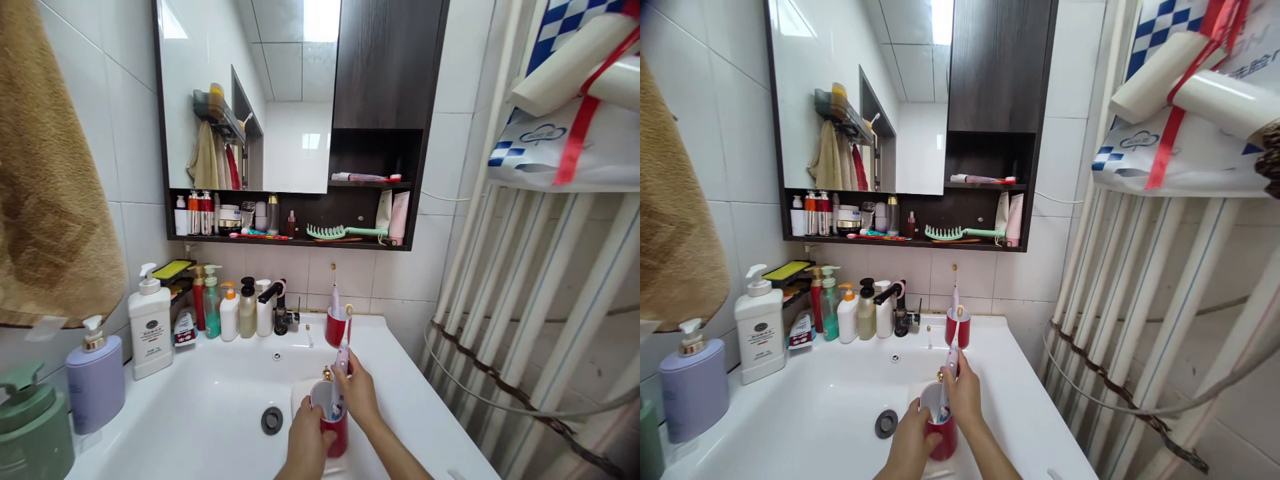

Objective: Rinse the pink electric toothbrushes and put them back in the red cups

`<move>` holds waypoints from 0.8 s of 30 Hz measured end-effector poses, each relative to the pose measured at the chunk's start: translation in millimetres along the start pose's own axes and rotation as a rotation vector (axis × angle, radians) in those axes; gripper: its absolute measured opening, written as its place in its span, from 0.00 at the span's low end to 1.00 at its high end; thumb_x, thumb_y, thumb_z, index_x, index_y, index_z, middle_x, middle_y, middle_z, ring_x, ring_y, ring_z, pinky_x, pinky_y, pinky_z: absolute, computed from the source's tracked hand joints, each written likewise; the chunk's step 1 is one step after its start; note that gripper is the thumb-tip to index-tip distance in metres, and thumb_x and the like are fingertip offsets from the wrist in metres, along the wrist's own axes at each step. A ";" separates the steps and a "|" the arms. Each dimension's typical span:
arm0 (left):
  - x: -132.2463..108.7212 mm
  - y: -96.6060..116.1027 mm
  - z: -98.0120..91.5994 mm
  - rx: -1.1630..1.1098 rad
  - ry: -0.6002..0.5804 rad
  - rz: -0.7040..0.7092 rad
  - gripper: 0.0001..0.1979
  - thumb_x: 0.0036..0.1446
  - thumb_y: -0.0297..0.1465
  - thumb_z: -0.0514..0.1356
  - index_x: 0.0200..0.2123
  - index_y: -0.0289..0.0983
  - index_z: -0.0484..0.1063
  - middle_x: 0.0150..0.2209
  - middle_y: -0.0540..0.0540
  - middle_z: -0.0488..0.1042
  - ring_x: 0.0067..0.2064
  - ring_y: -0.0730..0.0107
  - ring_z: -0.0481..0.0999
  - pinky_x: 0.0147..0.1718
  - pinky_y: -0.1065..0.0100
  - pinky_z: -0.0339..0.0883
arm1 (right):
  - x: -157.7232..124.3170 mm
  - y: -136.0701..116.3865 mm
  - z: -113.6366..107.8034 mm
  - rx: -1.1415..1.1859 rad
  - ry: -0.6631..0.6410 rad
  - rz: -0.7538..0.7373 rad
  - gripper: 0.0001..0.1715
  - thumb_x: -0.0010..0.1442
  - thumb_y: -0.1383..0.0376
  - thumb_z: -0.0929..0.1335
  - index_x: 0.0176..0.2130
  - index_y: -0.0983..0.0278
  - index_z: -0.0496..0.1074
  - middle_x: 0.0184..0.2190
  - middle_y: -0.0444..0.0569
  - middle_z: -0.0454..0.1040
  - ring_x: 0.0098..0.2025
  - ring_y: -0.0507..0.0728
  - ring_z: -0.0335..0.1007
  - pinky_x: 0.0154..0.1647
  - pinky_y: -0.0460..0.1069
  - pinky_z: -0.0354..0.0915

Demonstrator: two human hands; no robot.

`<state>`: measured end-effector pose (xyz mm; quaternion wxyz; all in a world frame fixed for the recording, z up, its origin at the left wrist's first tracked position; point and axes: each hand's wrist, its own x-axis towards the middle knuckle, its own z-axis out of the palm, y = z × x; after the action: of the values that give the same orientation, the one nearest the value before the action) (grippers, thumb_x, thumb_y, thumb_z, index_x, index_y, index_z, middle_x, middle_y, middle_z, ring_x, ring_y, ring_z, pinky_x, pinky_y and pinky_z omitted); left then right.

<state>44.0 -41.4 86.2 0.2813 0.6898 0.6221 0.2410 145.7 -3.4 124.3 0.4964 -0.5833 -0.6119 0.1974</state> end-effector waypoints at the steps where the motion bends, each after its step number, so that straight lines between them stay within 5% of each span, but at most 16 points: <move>1: 3.3 3.0 -1.1 0.008 0.013 0.052 0.11 0.37 0.26 0.52 0.29 0.35 0.64 0.42 0.48 0.58 0.41 0.71 0.60 0.39 0.74 0.50 | 1.1 5.5 -1.2 -0.029 -0.006 -0.016 0.23 0.44 0.61 0.58 0.41 0.65 0.58 0.26 0.46 0.70 0.28 0.53 0.64 0.29 0.45 0.58; 6: 33.5 41.7 -2.8 0.005 0.075 0.254 0.08 0.36 0.25 0.53 0.25 0.35 0.64 0.38 0.48 0.61 0.35 0.73 0.62 0.34 0.75 0.54 | 27.8 16.6 -32.1 -0.227 0.074 -0.058 0.18 0.45 0.59 0.56 0.37 0.62 0.62 0.24 0.45 0.69 0.27 0.53 0.64 0.26 0.45 0.57; 13: 102.3 108.1 16.9 -0.047 0.120 0.315 0.08 0.38 0.26 0.51 0.27 0.33 0.64 0.35 0.45 0.61 0.31 0.72 0.63 0.31 0.71 0.56 | 103.8 28.3 -72.0 -0.343 0.172 -0.044 0.15 0.45 0.59 0.56 0.31 0.63 0.64 0.23 0.47 0.69 0.25 0.55 0.63 0.24 0.46 0.55; 24: 171.2 119.6 41.5 0.030 0.095 0.255 0.12 0.39 0.28 0.51 0.32 0.34 0.64 0.38 0.43 0.61 0.34 0.68 0.64 0.33 0.69 0.56 | 170.1 77.3 -65.9 -0.371 0.159 -0.008 0.15 0.45 0.61 0.56 0.30 0.65 0.64 0.22 0.49 0.69 0.25 0.54 0.62 0.25 0.45 0.54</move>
<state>177.6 117.0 135.5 0.2081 0.7552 0.5454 0.2980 270.5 147.9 153.3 0.4280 -0.6761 -0.5989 0.0325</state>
